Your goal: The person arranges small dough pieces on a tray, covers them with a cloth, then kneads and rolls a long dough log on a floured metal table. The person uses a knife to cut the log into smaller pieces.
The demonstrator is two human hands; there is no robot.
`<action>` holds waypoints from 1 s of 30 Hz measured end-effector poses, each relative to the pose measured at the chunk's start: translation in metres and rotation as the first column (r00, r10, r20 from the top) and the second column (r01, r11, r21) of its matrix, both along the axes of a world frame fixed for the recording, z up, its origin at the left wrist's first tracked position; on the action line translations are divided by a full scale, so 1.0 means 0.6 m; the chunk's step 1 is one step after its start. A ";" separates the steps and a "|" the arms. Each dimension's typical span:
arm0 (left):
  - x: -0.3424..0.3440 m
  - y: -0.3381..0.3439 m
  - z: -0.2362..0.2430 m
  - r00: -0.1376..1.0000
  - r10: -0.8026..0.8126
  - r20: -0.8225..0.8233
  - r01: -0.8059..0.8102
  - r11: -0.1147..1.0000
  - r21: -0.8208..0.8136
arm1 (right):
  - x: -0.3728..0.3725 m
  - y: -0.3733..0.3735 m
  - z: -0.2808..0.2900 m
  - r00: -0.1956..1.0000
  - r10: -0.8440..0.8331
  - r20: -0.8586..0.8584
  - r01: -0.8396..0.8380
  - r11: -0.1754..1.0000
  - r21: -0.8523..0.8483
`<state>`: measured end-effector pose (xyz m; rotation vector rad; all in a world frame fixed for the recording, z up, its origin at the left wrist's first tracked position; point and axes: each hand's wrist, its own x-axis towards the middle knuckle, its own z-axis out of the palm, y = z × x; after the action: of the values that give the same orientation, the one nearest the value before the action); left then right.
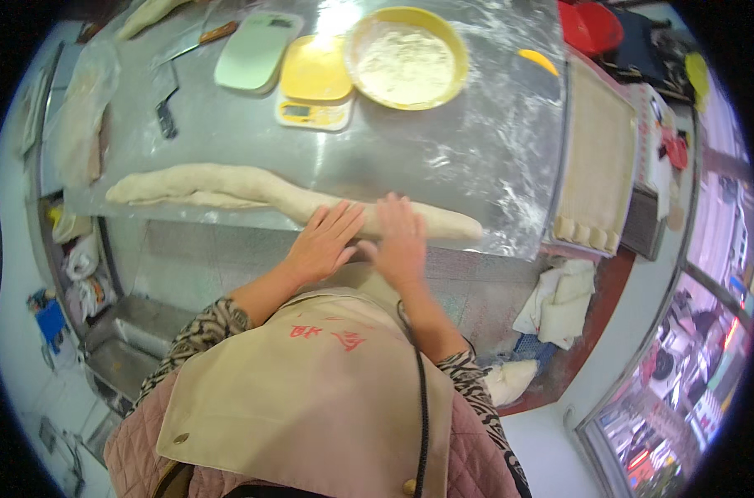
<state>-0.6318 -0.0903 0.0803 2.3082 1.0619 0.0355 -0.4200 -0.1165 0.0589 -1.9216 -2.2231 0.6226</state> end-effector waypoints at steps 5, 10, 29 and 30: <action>0.031 0.141 -0.053 0.907 0.219 0.361 -0.284 0.949 0.138 | 0.023 0.157 -0.039 0.988 -0.134 -0.080 0.152 0.946 0.285; -0.129 0.266 -0.073 0.875 0.331 0.352 -0.457 0.804 0.380 | -0.048 0.244 0.001 0.964 0.056 -0.261 -0.008 0.983 0.183; -0.331 0.125 -0.099 0.905 0.367 0.215 -0.420 0.852 0.313 | -0.281 0.154 -0.047 0.998 -0.044 0.052 0.028 0.961 0.276; -0.328 0.152 -0.100 0.887 0.375 0.268 -0.452 0.825 0.339 | -0.292 0.185 -0.043 0.985 -0.168 -0.026 0.168 0.933 0.318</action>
<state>-0.8287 0.0010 0.0201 2.2964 1.5506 0.6912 -0.5954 -0.0054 0.0330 -1.9120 -1.9829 0.2190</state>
